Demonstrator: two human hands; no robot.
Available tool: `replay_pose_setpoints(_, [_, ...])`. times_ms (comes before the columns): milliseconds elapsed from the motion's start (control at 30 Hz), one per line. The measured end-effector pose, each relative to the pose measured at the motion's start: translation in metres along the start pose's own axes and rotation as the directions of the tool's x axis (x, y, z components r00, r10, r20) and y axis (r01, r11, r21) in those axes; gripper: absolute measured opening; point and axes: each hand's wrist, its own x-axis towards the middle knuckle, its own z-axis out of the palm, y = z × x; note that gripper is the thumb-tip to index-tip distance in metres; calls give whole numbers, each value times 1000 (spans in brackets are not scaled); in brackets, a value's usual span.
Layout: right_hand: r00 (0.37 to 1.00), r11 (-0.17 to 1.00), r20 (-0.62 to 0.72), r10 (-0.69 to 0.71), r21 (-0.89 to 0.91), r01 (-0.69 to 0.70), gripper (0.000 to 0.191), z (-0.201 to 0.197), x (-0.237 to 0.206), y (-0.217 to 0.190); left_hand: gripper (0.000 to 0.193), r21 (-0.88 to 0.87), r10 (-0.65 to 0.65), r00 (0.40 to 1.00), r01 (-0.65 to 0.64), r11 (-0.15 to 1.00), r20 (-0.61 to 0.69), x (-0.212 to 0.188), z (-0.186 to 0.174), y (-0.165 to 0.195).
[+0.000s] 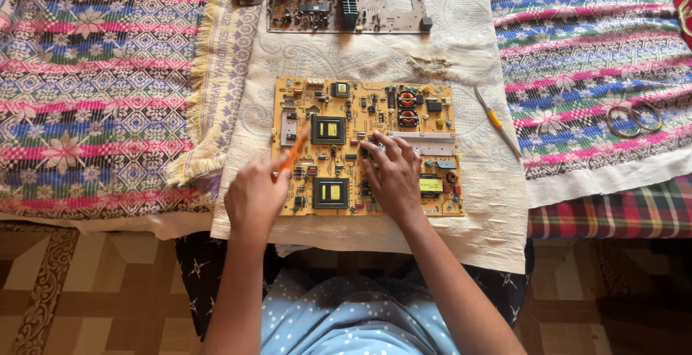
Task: The person sits at the edge of a bed and brushes the surface of a large circuit board with an orange toothbrush, holding the board steady with the other hand and moving the brush across different areas of the board. A second circuit board and a small knife-like tool rest on the cloth nearby.
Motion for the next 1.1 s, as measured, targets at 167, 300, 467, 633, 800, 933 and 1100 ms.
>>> replay_pose_setpoints(167, [1000,1000,-4,-3,0,3,33,1,1,0,34,-21,21,999,-22,1000,-48,-9,11,4])
replay_pose_setpoints(300, [1000,1000,-4,-2,2,2,33,0,0,0,32,-17,49,996,-51,999,-79,-2,8,-2])
replay_pose_setpoints(467, [1000,1000,-3,-5,-6,5,33,-1,-1,0,31,39,65,986,-60,997,-151,-12,-4,-13])
replay_pose_setpoints(633, [1000,1000,-6,-9,-10,9,33,1,0,1,31,27,51,979,-47,999,-197,-17,-2,-14])
replay_pose_setpoints(800, [1000,1000,-13,-13,-8,13,33,4,0,2,33,-14,-32,991,31,999,-133,10,1,-14])
replay_pose_setpoints(933, [1000,1000,-5,-3,-5,3,32,4,-1,2,33,6,-4,989,5,1000,-148,15,3,-15])
replay_pose_setpoints(1100, [1000,1000,-7,-6,-3,6,33,2,0,1,30,26,-2,994,5,1000,-111,-6,0,-27])
